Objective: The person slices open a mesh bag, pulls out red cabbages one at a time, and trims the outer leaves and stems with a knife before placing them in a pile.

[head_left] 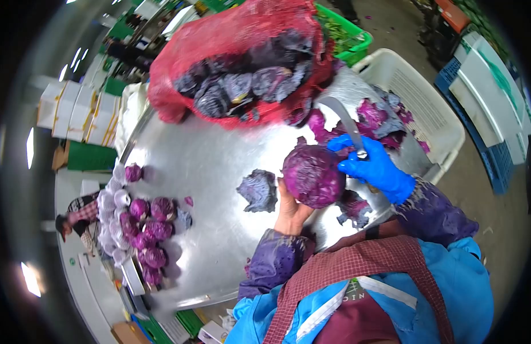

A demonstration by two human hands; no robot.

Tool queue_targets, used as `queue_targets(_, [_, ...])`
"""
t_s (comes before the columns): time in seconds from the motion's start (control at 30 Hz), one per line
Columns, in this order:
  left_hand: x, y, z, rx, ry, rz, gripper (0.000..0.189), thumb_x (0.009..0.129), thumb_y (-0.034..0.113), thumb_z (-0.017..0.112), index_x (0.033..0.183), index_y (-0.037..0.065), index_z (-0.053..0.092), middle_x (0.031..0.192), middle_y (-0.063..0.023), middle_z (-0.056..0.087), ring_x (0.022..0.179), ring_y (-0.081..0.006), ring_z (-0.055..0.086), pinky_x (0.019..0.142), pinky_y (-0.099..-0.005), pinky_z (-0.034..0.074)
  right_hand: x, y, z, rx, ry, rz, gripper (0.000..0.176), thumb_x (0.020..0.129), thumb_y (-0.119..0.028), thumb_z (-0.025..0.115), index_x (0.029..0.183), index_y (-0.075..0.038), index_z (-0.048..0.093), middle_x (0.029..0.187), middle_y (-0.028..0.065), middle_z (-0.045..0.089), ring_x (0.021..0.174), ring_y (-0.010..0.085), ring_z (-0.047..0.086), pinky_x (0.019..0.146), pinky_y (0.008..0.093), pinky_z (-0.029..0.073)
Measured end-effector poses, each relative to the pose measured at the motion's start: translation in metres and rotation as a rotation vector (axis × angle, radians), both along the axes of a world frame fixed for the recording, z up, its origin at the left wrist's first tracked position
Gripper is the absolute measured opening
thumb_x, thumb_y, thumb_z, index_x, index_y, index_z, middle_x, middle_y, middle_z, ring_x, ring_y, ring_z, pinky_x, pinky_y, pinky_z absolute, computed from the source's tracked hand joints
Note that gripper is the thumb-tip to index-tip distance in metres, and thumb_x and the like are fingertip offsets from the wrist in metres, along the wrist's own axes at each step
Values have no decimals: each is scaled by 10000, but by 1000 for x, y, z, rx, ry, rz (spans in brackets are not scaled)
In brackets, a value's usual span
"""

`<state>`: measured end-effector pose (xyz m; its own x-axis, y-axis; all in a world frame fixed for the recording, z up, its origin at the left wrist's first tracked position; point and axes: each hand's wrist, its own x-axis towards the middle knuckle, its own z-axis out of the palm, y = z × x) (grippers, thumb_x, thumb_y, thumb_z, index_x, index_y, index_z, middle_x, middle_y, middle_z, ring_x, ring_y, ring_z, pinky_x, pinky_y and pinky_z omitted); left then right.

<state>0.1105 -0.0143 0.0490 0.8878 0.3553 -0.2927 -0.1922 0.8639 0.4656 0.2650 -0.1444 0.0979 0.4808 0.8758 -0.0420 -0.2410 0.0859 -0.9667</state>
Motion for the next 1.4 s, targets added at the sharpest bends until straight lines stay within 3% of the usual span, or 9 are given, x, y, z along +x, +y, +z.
queue_targets(0.23, [-31, 30, -24, 60, -15, 88, 960, 581, 575, 761, 1312, 84, 377, 1304, -134, 441, 1205, -312, 422, 1047, -507, 308, -11, 26, -17, -55, -134, 55, 263, 763, -56, 683, 1009, -33, 595, 939, 18, 603, 882, 98, 557, 786, 268, 463])
queue_targets(0.43, [-83, 110, -44, -264, 37, 770, 770, 655, 476, 747, 1259, 135, 414, 1236, -145, 435, 1149, -320, 418, 940, -497, 404, -50, 18, -104, -231, -85, 448, 317, 823, -128, 643, 1111, -28, 554, 874, 25, 587, 764, 97, 556, 722, 256, 472])
queue_targets(0.5, [-111, 142, -71, -273, -182, 806, 791, 681, 485, 732, 1252, 52, 399, 1225, -174, 451, 1137, -315, 450, 915, -414, 448, -52, 13, -81, -665, -151, 790, 348, 841, -155, 619, 1158, -33, 539, 926, 53, 609, 773, 130, 597, 712, 264, 488])
queue_targets(0.57, [-115, 158, -71, -408, -314, 727, 856, 688, 516, 715, 1260, -20, 372, 1223, -175, 486, 1136, -307, 480, 929, -391, 443, -39, -3, -120, -534, -455, 808, 351, 850, -173, 605, 1167, -38, 534, 983, 80, 621, 786, 145, 624, 683, 261, 500])
queue_targets(0.7, [-41, 181, -47, 83, 77, 548, 581, 859, 340, 601, 1269, -11, 385, 1215, -165, 519, 1114, -297, 515, 943, -382, 435, 38, -19, -142, -672, -141, 195, 278, 862, -204, 589, 1087, -41, 579, 748, 38, 647, 628, 98, 592, 547, 266, 486])
queue_targets(0.77, [15, 196, -40, 188, 160, 386, 462, 859, 245, 618, 1215, 9, 441, 1200, -154, 535, 1045, -270, 564, 902, -366, 462, 92, -21, -138, -559, -614, 4, 255, 857, -204, 595, 1035, -22, 610, 688, 70, 629, 569, 112, 572, 537, 282, 470])
queue_targets(0.87, [99, 226, -54, 706, 423, 270, 470, 822, 197, 663, 1194, 6, 448, 1176, -131, 551, 906, -222, 616, 833, -339, 475, 130, -9, -132, -288, -675, -432, 257, 851, -186, 599, 1035, -7, 602, 766, 105, 643, 716, 132, 616, 675, 293, 490])
queue_targets(1.03, [187, 222, -89, 1634, 897, 438, 1075, 580, 325, 836, 1374, -2, 188, 1252, -357, 284, 1087, -455, 405, 958, -451, 352, 113, 27, -87, -207, -532, -354, 297, 842, -164, 616, 1101, -28, 568, 880, 79, 640, 791, 139, 610, 720, 301, 501])
queue_targets(1.4, [175, 196, -77, 1562, 761, 653, 954, 588, 285, 818, 1356, 91, 288, 1150, -302, 399, 1057, -413, 410, 930, -435, 342, 122, 217, -70, -222, -1117, -81, 556, 818, -389, 573, 1256, -78, 430, 1126, 157, 523, 958, 339, 578, 777, 417, 476])
